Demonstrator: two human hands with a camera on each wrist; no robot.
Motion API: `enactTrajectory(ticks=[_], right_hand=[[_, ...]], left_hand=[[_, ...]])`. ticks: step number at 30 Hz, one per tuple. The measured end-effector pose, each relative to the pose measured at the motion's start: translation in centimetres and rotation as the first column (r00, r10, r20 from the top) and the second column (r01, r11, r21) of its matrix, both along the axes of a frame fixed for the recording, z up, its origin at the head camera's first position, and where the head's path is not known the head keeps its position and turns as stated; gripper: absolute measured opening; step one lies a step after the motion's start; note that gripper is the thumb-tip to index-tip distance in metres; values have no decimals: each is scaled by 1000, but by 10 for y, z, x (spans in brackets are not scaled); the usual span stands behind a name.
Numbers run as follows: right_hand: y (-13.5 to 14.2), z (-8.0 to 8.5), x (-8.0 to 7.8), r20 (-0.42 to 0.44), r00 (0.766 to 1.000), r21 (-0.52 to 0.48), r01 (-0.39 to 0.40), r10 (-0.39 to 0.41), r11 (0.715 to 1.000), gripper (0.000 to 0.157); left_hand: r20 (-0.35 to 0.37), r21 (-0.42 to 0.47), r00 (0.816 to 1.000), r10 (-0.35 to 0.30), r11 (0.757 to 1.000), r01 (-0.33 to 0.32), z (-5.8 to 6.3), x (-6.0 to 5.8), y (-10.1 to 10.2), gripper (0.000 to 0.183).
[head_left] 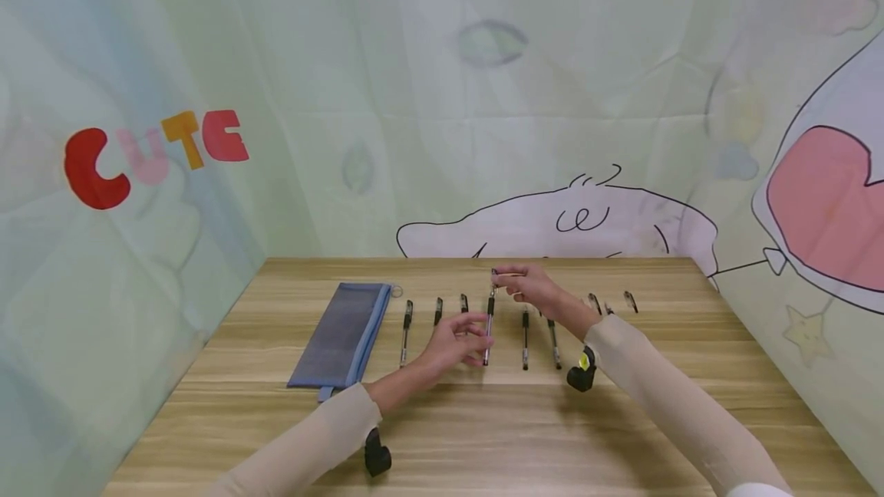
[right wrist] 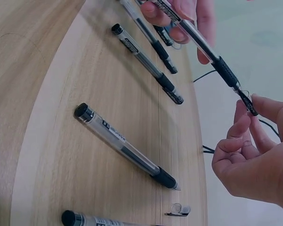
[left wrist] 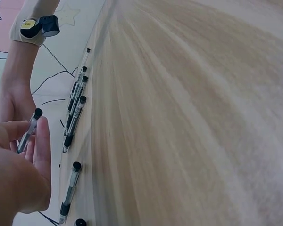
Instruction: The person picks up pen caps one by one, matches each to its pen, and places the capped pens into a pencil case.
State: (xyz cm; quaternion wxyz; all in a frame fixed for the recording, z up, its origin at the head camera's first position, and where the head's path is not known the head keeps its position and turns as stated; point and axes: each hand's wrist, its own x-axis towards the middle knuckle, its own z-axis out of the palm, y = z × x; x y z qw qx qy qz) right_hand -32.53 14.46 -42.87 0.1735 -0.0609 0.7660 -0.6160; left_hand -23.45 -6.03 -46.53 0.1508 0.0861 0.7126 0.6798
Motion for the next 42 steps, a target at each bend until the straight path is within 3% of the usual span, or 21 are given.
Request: enactTrajectory(ticks=[5,14,29,42], right_hand=[[1,-2,2,-13,1000,3,-20,20,1000,45],[3,-7,6,-85,994,94,-58,66,994,48],[3,-5,9,-49,997,75,-51,54,996,49],[-3,0,13,13,999,88,29,-31,996,47]], left_hand=[[10,-7,1000,29,1000,-29,1,0,1,50],[23,-37,996,87,996,-86,1,0,4,45],[59,-61,998,23,998,-20,5,-5,4,47],[66,-95,998,-13,995,19,6,-17,-2,42]])
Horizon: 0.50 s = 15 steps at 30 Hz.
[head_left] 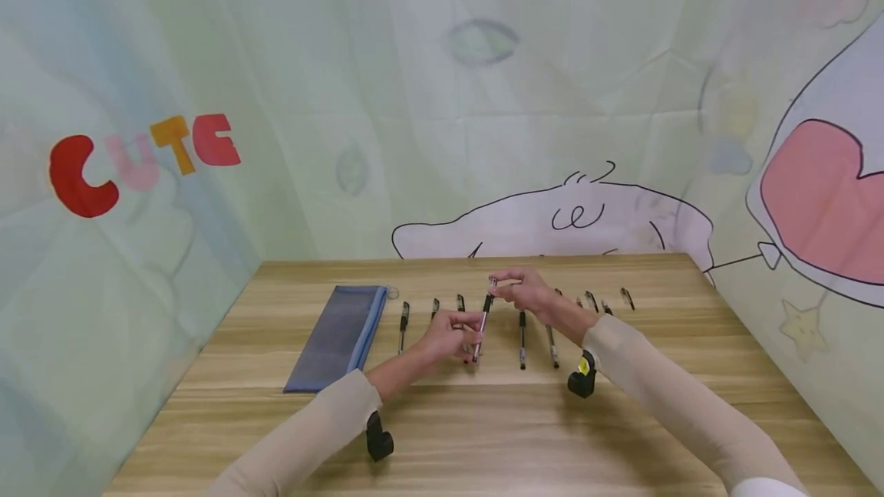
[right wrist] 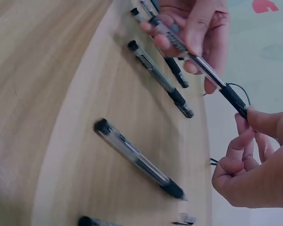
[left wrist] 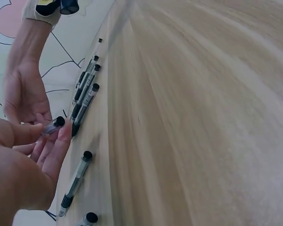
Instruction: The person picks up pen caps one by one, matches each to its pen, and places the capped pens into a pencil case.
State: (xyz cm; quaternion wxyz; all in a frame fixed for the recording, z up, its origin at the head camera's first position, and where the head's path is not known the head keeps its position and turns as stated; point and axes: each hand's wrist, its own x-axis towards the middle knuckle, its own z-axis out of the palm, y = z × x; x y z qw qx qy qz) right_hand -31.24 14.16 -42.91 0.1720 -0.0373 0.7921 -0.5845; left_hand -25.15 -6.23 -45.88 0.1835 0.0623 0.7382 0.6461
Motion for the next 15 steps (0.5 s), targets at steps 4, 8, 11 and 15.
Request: enactTrajectory(ticks=[4,8,11,15], right_hand=[[0,3,0,-34,999,21,-19,20,1000,45],[-2,4,1,-104,991,49,-76,81,996,44],[-4,4,2,-123,989,39,-83,87,996,45],[-3,3,2,-128,990,27,-59,62,998,45]], left_hand=[[12,48,1000,-11,999,10,-2,-1,0,46],[13,96,1000,-19,995,18,-5,2,2,53],[-4,108,1000,3,994,-2,-3,5,3,55],[-13,102,1000,13,995,-12,1,6,4,55]])
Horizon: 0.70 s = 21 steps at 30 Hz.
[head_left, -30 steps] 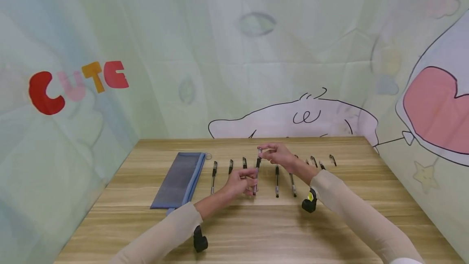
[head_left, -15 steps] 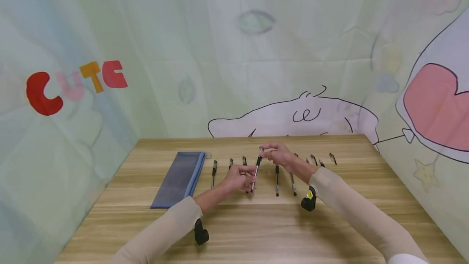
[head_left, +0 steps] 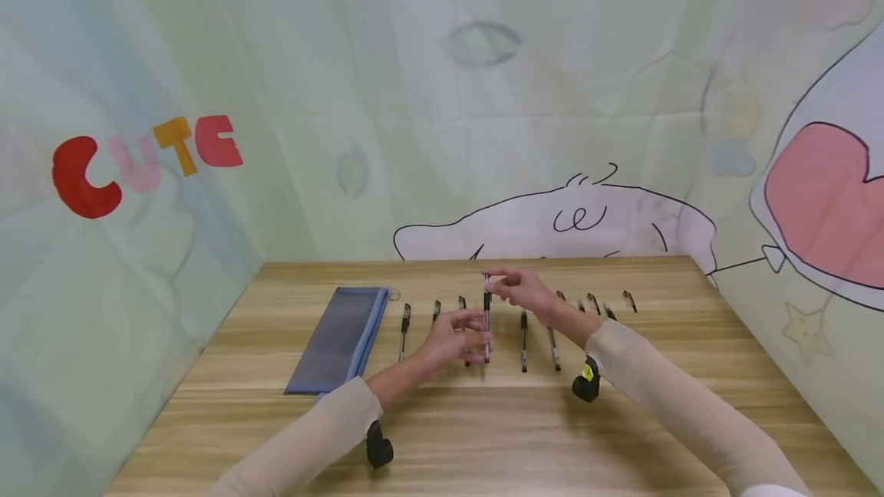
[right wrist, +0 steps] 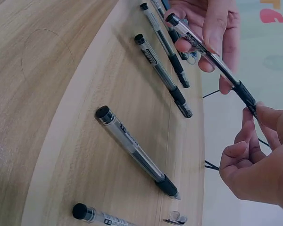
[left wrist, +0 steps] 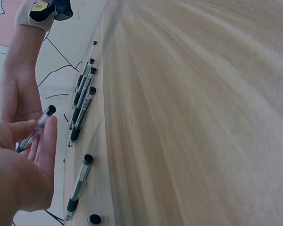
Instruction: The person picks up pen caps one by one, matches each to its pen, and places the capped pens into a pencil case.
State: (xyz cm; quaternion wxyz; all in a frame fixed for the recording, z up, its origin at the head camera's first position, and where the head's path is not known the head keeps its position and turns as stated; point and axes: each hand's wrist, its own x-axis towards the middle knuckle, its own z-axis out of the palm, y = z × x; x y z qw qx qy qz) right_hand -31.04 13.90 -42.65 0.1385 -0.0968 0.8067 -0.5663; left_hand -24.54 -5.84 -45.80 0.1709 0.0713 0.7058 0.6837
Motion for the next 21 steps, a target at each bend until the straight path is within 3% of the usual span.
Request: enactTrajectory(ticks=[10,21], right_hand=[[4,-6,-3,-24,1000,8,-16,17,1000,45],[27,-5,3,-48,998,44,-42,44,998,48]], left_hand=[[-12,-27,999,-45,999,45,3,3,-1,58],[13,-23,1000,-28,999,28,1,-2,2,64]])
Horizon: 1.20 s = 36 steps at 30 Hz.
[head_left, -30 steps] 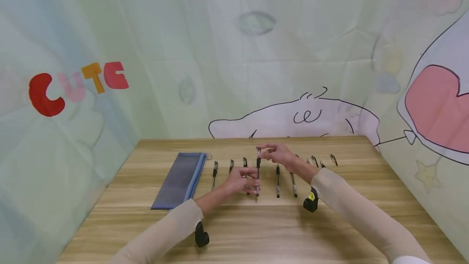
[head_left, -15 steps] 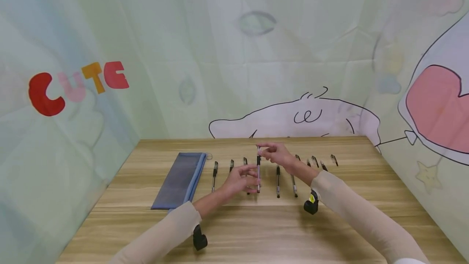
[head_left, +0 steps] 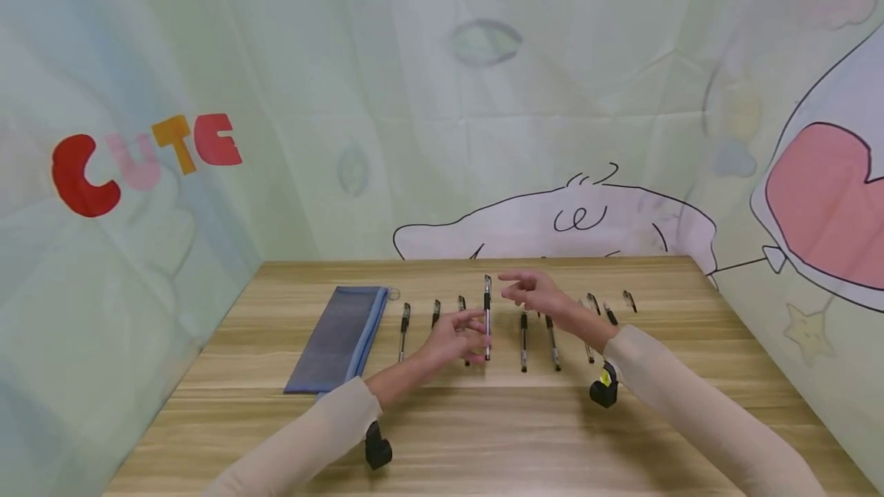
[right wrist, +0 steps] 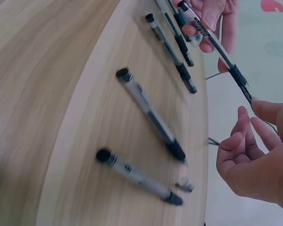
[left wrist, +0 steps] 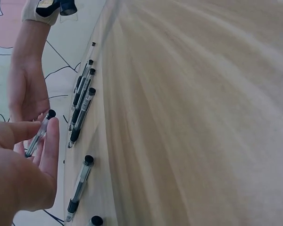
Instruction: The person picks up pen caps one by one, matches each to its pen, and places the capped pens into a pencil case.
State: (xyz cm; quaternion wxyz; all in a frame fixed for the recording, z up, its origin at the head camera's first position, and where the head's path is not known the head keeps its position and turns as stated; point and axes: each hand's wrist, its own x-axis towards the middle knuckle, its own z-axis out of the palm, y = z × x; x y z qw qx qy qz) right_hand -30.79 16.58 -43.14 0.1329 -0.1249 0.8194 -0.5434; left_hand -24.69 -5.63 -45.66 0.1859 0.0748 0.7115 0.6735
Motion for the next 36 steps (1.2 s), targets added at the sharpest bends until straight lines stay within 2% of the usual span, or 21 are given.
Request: enactTrajectory(ticks=[6,11,20,26,28,32,36], right_hand=[[16,-6,1,30,999,1,23,-23,1000,46],[25,-9,4,69,997,2,33,-33,999,46],[39,-11,7,91,994,-1,60,-59,998,46],[43,-13,10,95,994,-5,51,-51,999,47],[44,-14,10,87,995,0,46,-46,999,47],[46,-14,11,86,995,-1,47,-46,999,46],[48,-12,12,107,993,-19,48,-45,999,46]], left_hand=[[26,-33,999,41,999,-40,-1,-9,3,63],[45,-78,998,48,996,-44,-4,-12,4,62],[1,-204,996,88,975,-86,-5,-18,15,59],[-7,-255,998,65,965,-64,-9,-21,19,60],[-24,-273,999,42,961,-47,-9,-22,21,49],[-84,-340,996,-21,940,-9,-7,-21,23,14],[-153,-420,986,-65,907,-5,-4,-21,24,25]])
